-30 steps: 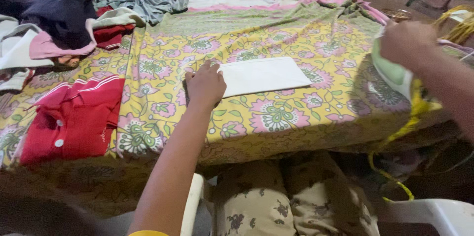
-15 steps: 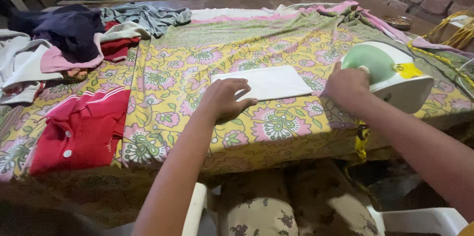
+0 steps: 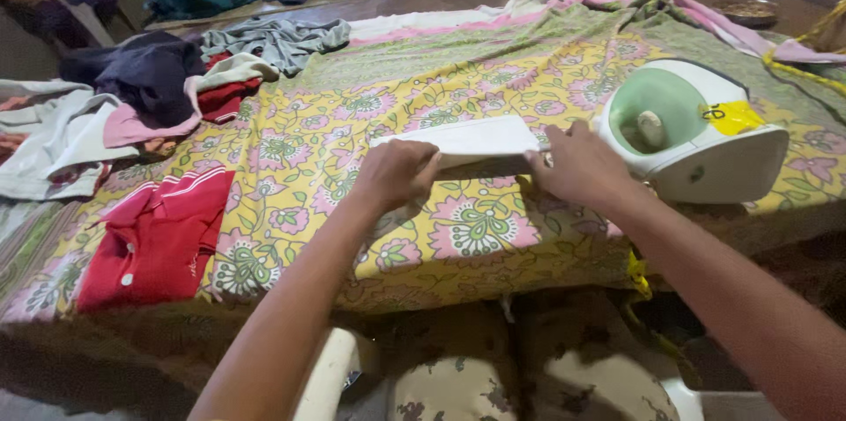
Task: The person irons a white cloth on a floral-patterned table using a green and white iron. They repeatedly smooth the cloth, fold it, and continue ironing different sections until the cloth is neatly folded.
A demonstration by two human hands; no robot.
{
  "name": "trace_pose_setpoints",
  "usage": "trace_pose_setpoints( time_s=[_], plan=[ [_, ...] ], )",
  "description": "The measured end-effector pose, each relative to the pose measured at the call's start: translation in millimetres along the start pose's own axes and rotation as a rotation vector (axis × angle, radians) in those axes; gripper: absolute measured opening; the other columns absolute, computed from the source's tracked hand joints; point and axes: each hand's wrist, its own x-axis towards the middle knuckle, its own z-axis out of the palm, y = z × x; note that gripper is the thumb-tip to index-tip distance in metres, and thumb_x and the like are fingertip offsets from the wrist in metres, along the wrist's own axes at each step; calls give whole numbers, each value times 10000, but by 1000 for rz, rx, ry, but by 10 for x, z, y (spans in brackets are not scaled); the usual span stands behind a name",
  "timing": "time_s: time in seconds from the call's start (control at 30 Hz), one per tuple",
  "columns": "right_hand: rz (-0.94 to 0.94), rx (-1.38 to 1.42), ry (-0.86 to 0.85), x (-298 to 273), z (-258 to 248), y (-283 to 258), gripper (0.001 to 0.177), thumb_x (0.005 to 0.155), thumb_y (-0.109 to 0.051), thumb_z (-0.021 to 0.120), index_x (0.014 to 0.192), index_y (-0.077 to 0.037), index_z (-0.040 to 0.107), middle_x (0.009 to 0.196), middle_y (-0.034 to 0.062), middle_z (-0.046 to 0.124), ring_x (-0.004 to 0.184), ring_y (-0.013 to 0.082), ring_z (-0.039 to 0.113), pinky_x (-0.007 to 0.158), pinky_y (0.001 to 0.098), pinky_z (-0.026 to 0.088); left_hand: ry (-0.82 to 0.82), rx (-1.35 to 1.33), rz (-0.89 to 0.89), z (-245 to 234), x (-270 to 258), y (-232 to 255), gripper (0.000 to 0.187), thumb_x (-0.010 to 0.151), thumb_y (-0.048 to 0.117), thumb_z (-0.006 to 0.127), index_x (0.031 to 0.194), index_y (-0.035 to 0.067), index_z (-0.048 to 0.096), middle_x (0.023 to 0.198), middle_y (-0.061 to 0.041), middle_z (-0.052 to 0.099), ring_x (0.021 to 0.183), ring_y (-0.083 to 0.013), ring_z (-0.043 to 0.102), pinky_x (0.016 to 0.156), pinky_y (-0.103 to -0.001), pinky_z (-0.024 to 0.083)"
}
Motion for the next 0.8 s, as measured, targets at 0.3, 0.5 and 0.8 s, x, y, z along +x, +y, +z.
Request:
trace_pose_setpoints(
  time_s=[0.3,0.5,0.8],
  plan=[
    [-31,438,139,347,87,73,354,899,-130,715,1231,-230,783,1092,127,777,868,258,741,821,411,577,237,25,189,-61,251,-290,181,946,263,667,1050,154,767,874,-122,762,750,-339,730,648,-458,555],
    [-206,526,393,864,-126,127,295,872,-101,752,1129,-229,817,1021,99,769,705,152,685,628,333,554,144,181,232,-376,334,-501,232,811,157,730,1035,174,788,865,-94,771,758,-303,743,679,-438,577],
    [-218,1044,80,680,-1407,400,373,897,-314,792,1146,-38,756,1058,69,761,971,185,698,872,339,563,222,-615,73,-1605,462,-512,236,877,229,793,1029,49,796,903,-26,789,802,-112,707,754,-291,561]
  ],
)
